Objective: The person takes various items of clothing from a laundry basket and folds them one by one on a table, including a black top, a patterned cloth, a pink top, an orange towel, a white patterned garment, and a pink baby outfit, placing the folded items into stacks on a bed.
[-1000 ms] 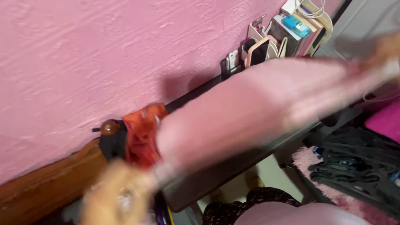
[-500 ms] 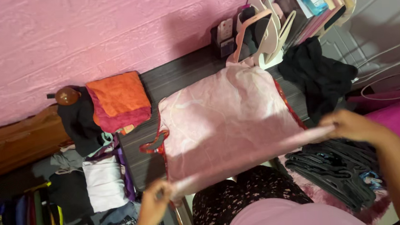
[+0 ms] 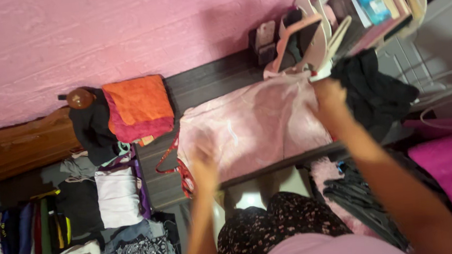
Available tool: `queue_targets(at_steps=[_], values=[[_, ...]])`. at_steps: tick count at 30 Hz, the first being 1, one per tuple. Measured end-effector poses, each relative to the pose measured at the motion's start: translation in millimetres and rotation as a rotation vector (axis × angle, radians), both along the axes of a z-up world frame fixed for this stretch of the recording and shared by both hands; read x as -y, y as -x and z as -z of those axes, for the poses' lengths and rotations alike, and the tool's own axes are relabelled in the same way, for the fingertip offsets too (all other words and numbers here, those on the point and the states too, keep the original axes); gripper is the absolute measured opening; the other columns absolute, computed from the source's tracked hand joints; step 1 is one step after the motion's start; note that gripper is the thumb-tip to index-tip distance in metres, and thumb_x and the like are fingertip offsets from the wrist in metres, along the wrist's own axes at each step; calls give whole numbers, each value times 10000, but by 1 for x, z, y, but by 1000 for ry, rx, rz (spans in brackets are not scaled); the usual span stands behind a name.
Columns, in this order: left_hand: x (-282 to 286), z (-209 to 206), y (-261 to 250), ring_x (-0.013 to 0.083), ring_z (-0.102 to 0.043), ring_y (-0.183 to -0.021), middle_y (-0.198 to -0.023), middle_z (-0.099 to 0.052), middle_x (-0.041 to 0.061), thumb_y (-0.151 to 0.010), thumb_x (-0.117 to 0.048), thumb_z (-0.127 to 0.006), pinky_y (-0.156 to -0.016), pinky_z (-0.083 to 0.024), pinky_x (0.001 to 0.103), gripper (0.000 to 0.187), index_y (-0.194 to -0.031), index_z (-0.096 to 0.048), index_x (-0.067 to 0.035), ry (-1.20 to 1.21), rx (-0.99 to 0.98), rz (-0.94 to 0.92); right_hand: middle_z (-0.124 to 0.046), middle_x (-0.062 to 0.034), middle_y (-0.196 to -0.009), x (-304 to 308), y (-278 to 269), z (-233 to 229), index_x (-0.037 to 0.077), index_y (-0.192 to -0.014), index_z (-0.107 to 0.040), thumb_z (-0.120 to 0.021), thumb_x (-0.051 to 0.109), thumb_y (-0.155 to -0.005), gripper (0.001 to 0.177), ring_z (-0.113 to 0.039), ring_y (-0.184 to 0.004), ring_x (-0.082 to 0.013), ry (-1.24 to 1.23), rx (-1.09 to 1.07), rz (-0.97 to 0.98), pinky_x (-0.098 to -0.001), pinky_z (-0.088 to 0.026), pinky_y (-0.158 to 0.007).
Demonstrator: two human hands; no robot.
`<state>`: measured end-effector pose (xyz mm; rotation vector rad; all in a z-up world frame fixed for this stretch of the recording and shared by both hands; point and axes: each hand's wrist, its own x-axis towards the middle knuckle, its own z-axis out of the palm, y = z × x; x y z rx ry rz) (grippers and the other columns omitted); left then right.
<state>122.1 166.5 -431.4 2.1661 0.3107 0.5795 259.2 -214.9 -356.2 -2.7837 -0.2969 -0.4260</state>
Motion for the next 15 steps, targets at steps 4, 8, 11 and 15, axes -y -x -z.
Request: queue_targets(at_steps=[4,8,11,15], values=[[106,40,80,256,-688,-739,-1042,-688,143,-956,-209,-658,-625,-510,373,341,-1265,-552,-113,1422,-820,47,-599,-180,-1248,-69,-2,33,64,-1185,-662,-777,108,-808,397,-568,-1195,-394,-355,-181,-418,-473,-468,-1013],[144,64,79,220,-633,-652,-979,-679,102,-968,-245,-624,-603,-556,360,298,-1212,-564,-84,1681,-655,-254,-582,-176,-1341,-136,-46,65,77,-1282,-602,-637,51,-825,459,-545,-1306,-390,-525,-170,-694,-475,-464,-1118],[159,73,72,179,-515,-526,-877,-666,93,-950,-285,-654,-497,-463,336,288,-1156,-625,-85,1676,-568,-334,-577,-172,-1385,-167,-75,71,77,-1322,-602,-744,163,-747,599,-521,-1275,-400,-14,-172,-501,-576,-393,-1044],[175,77,47,129,-398,-448,-753,-554,53,-959,-345,-764,-413,-321,317,325,-1014,-628,-54,1558,-542,-466,-657,-162,-1250,-182,-97,76,105,-1237,-616,-813,456,-733,645,-576,-1161,-393,106,-510,-474,-665,-302,-1022]])
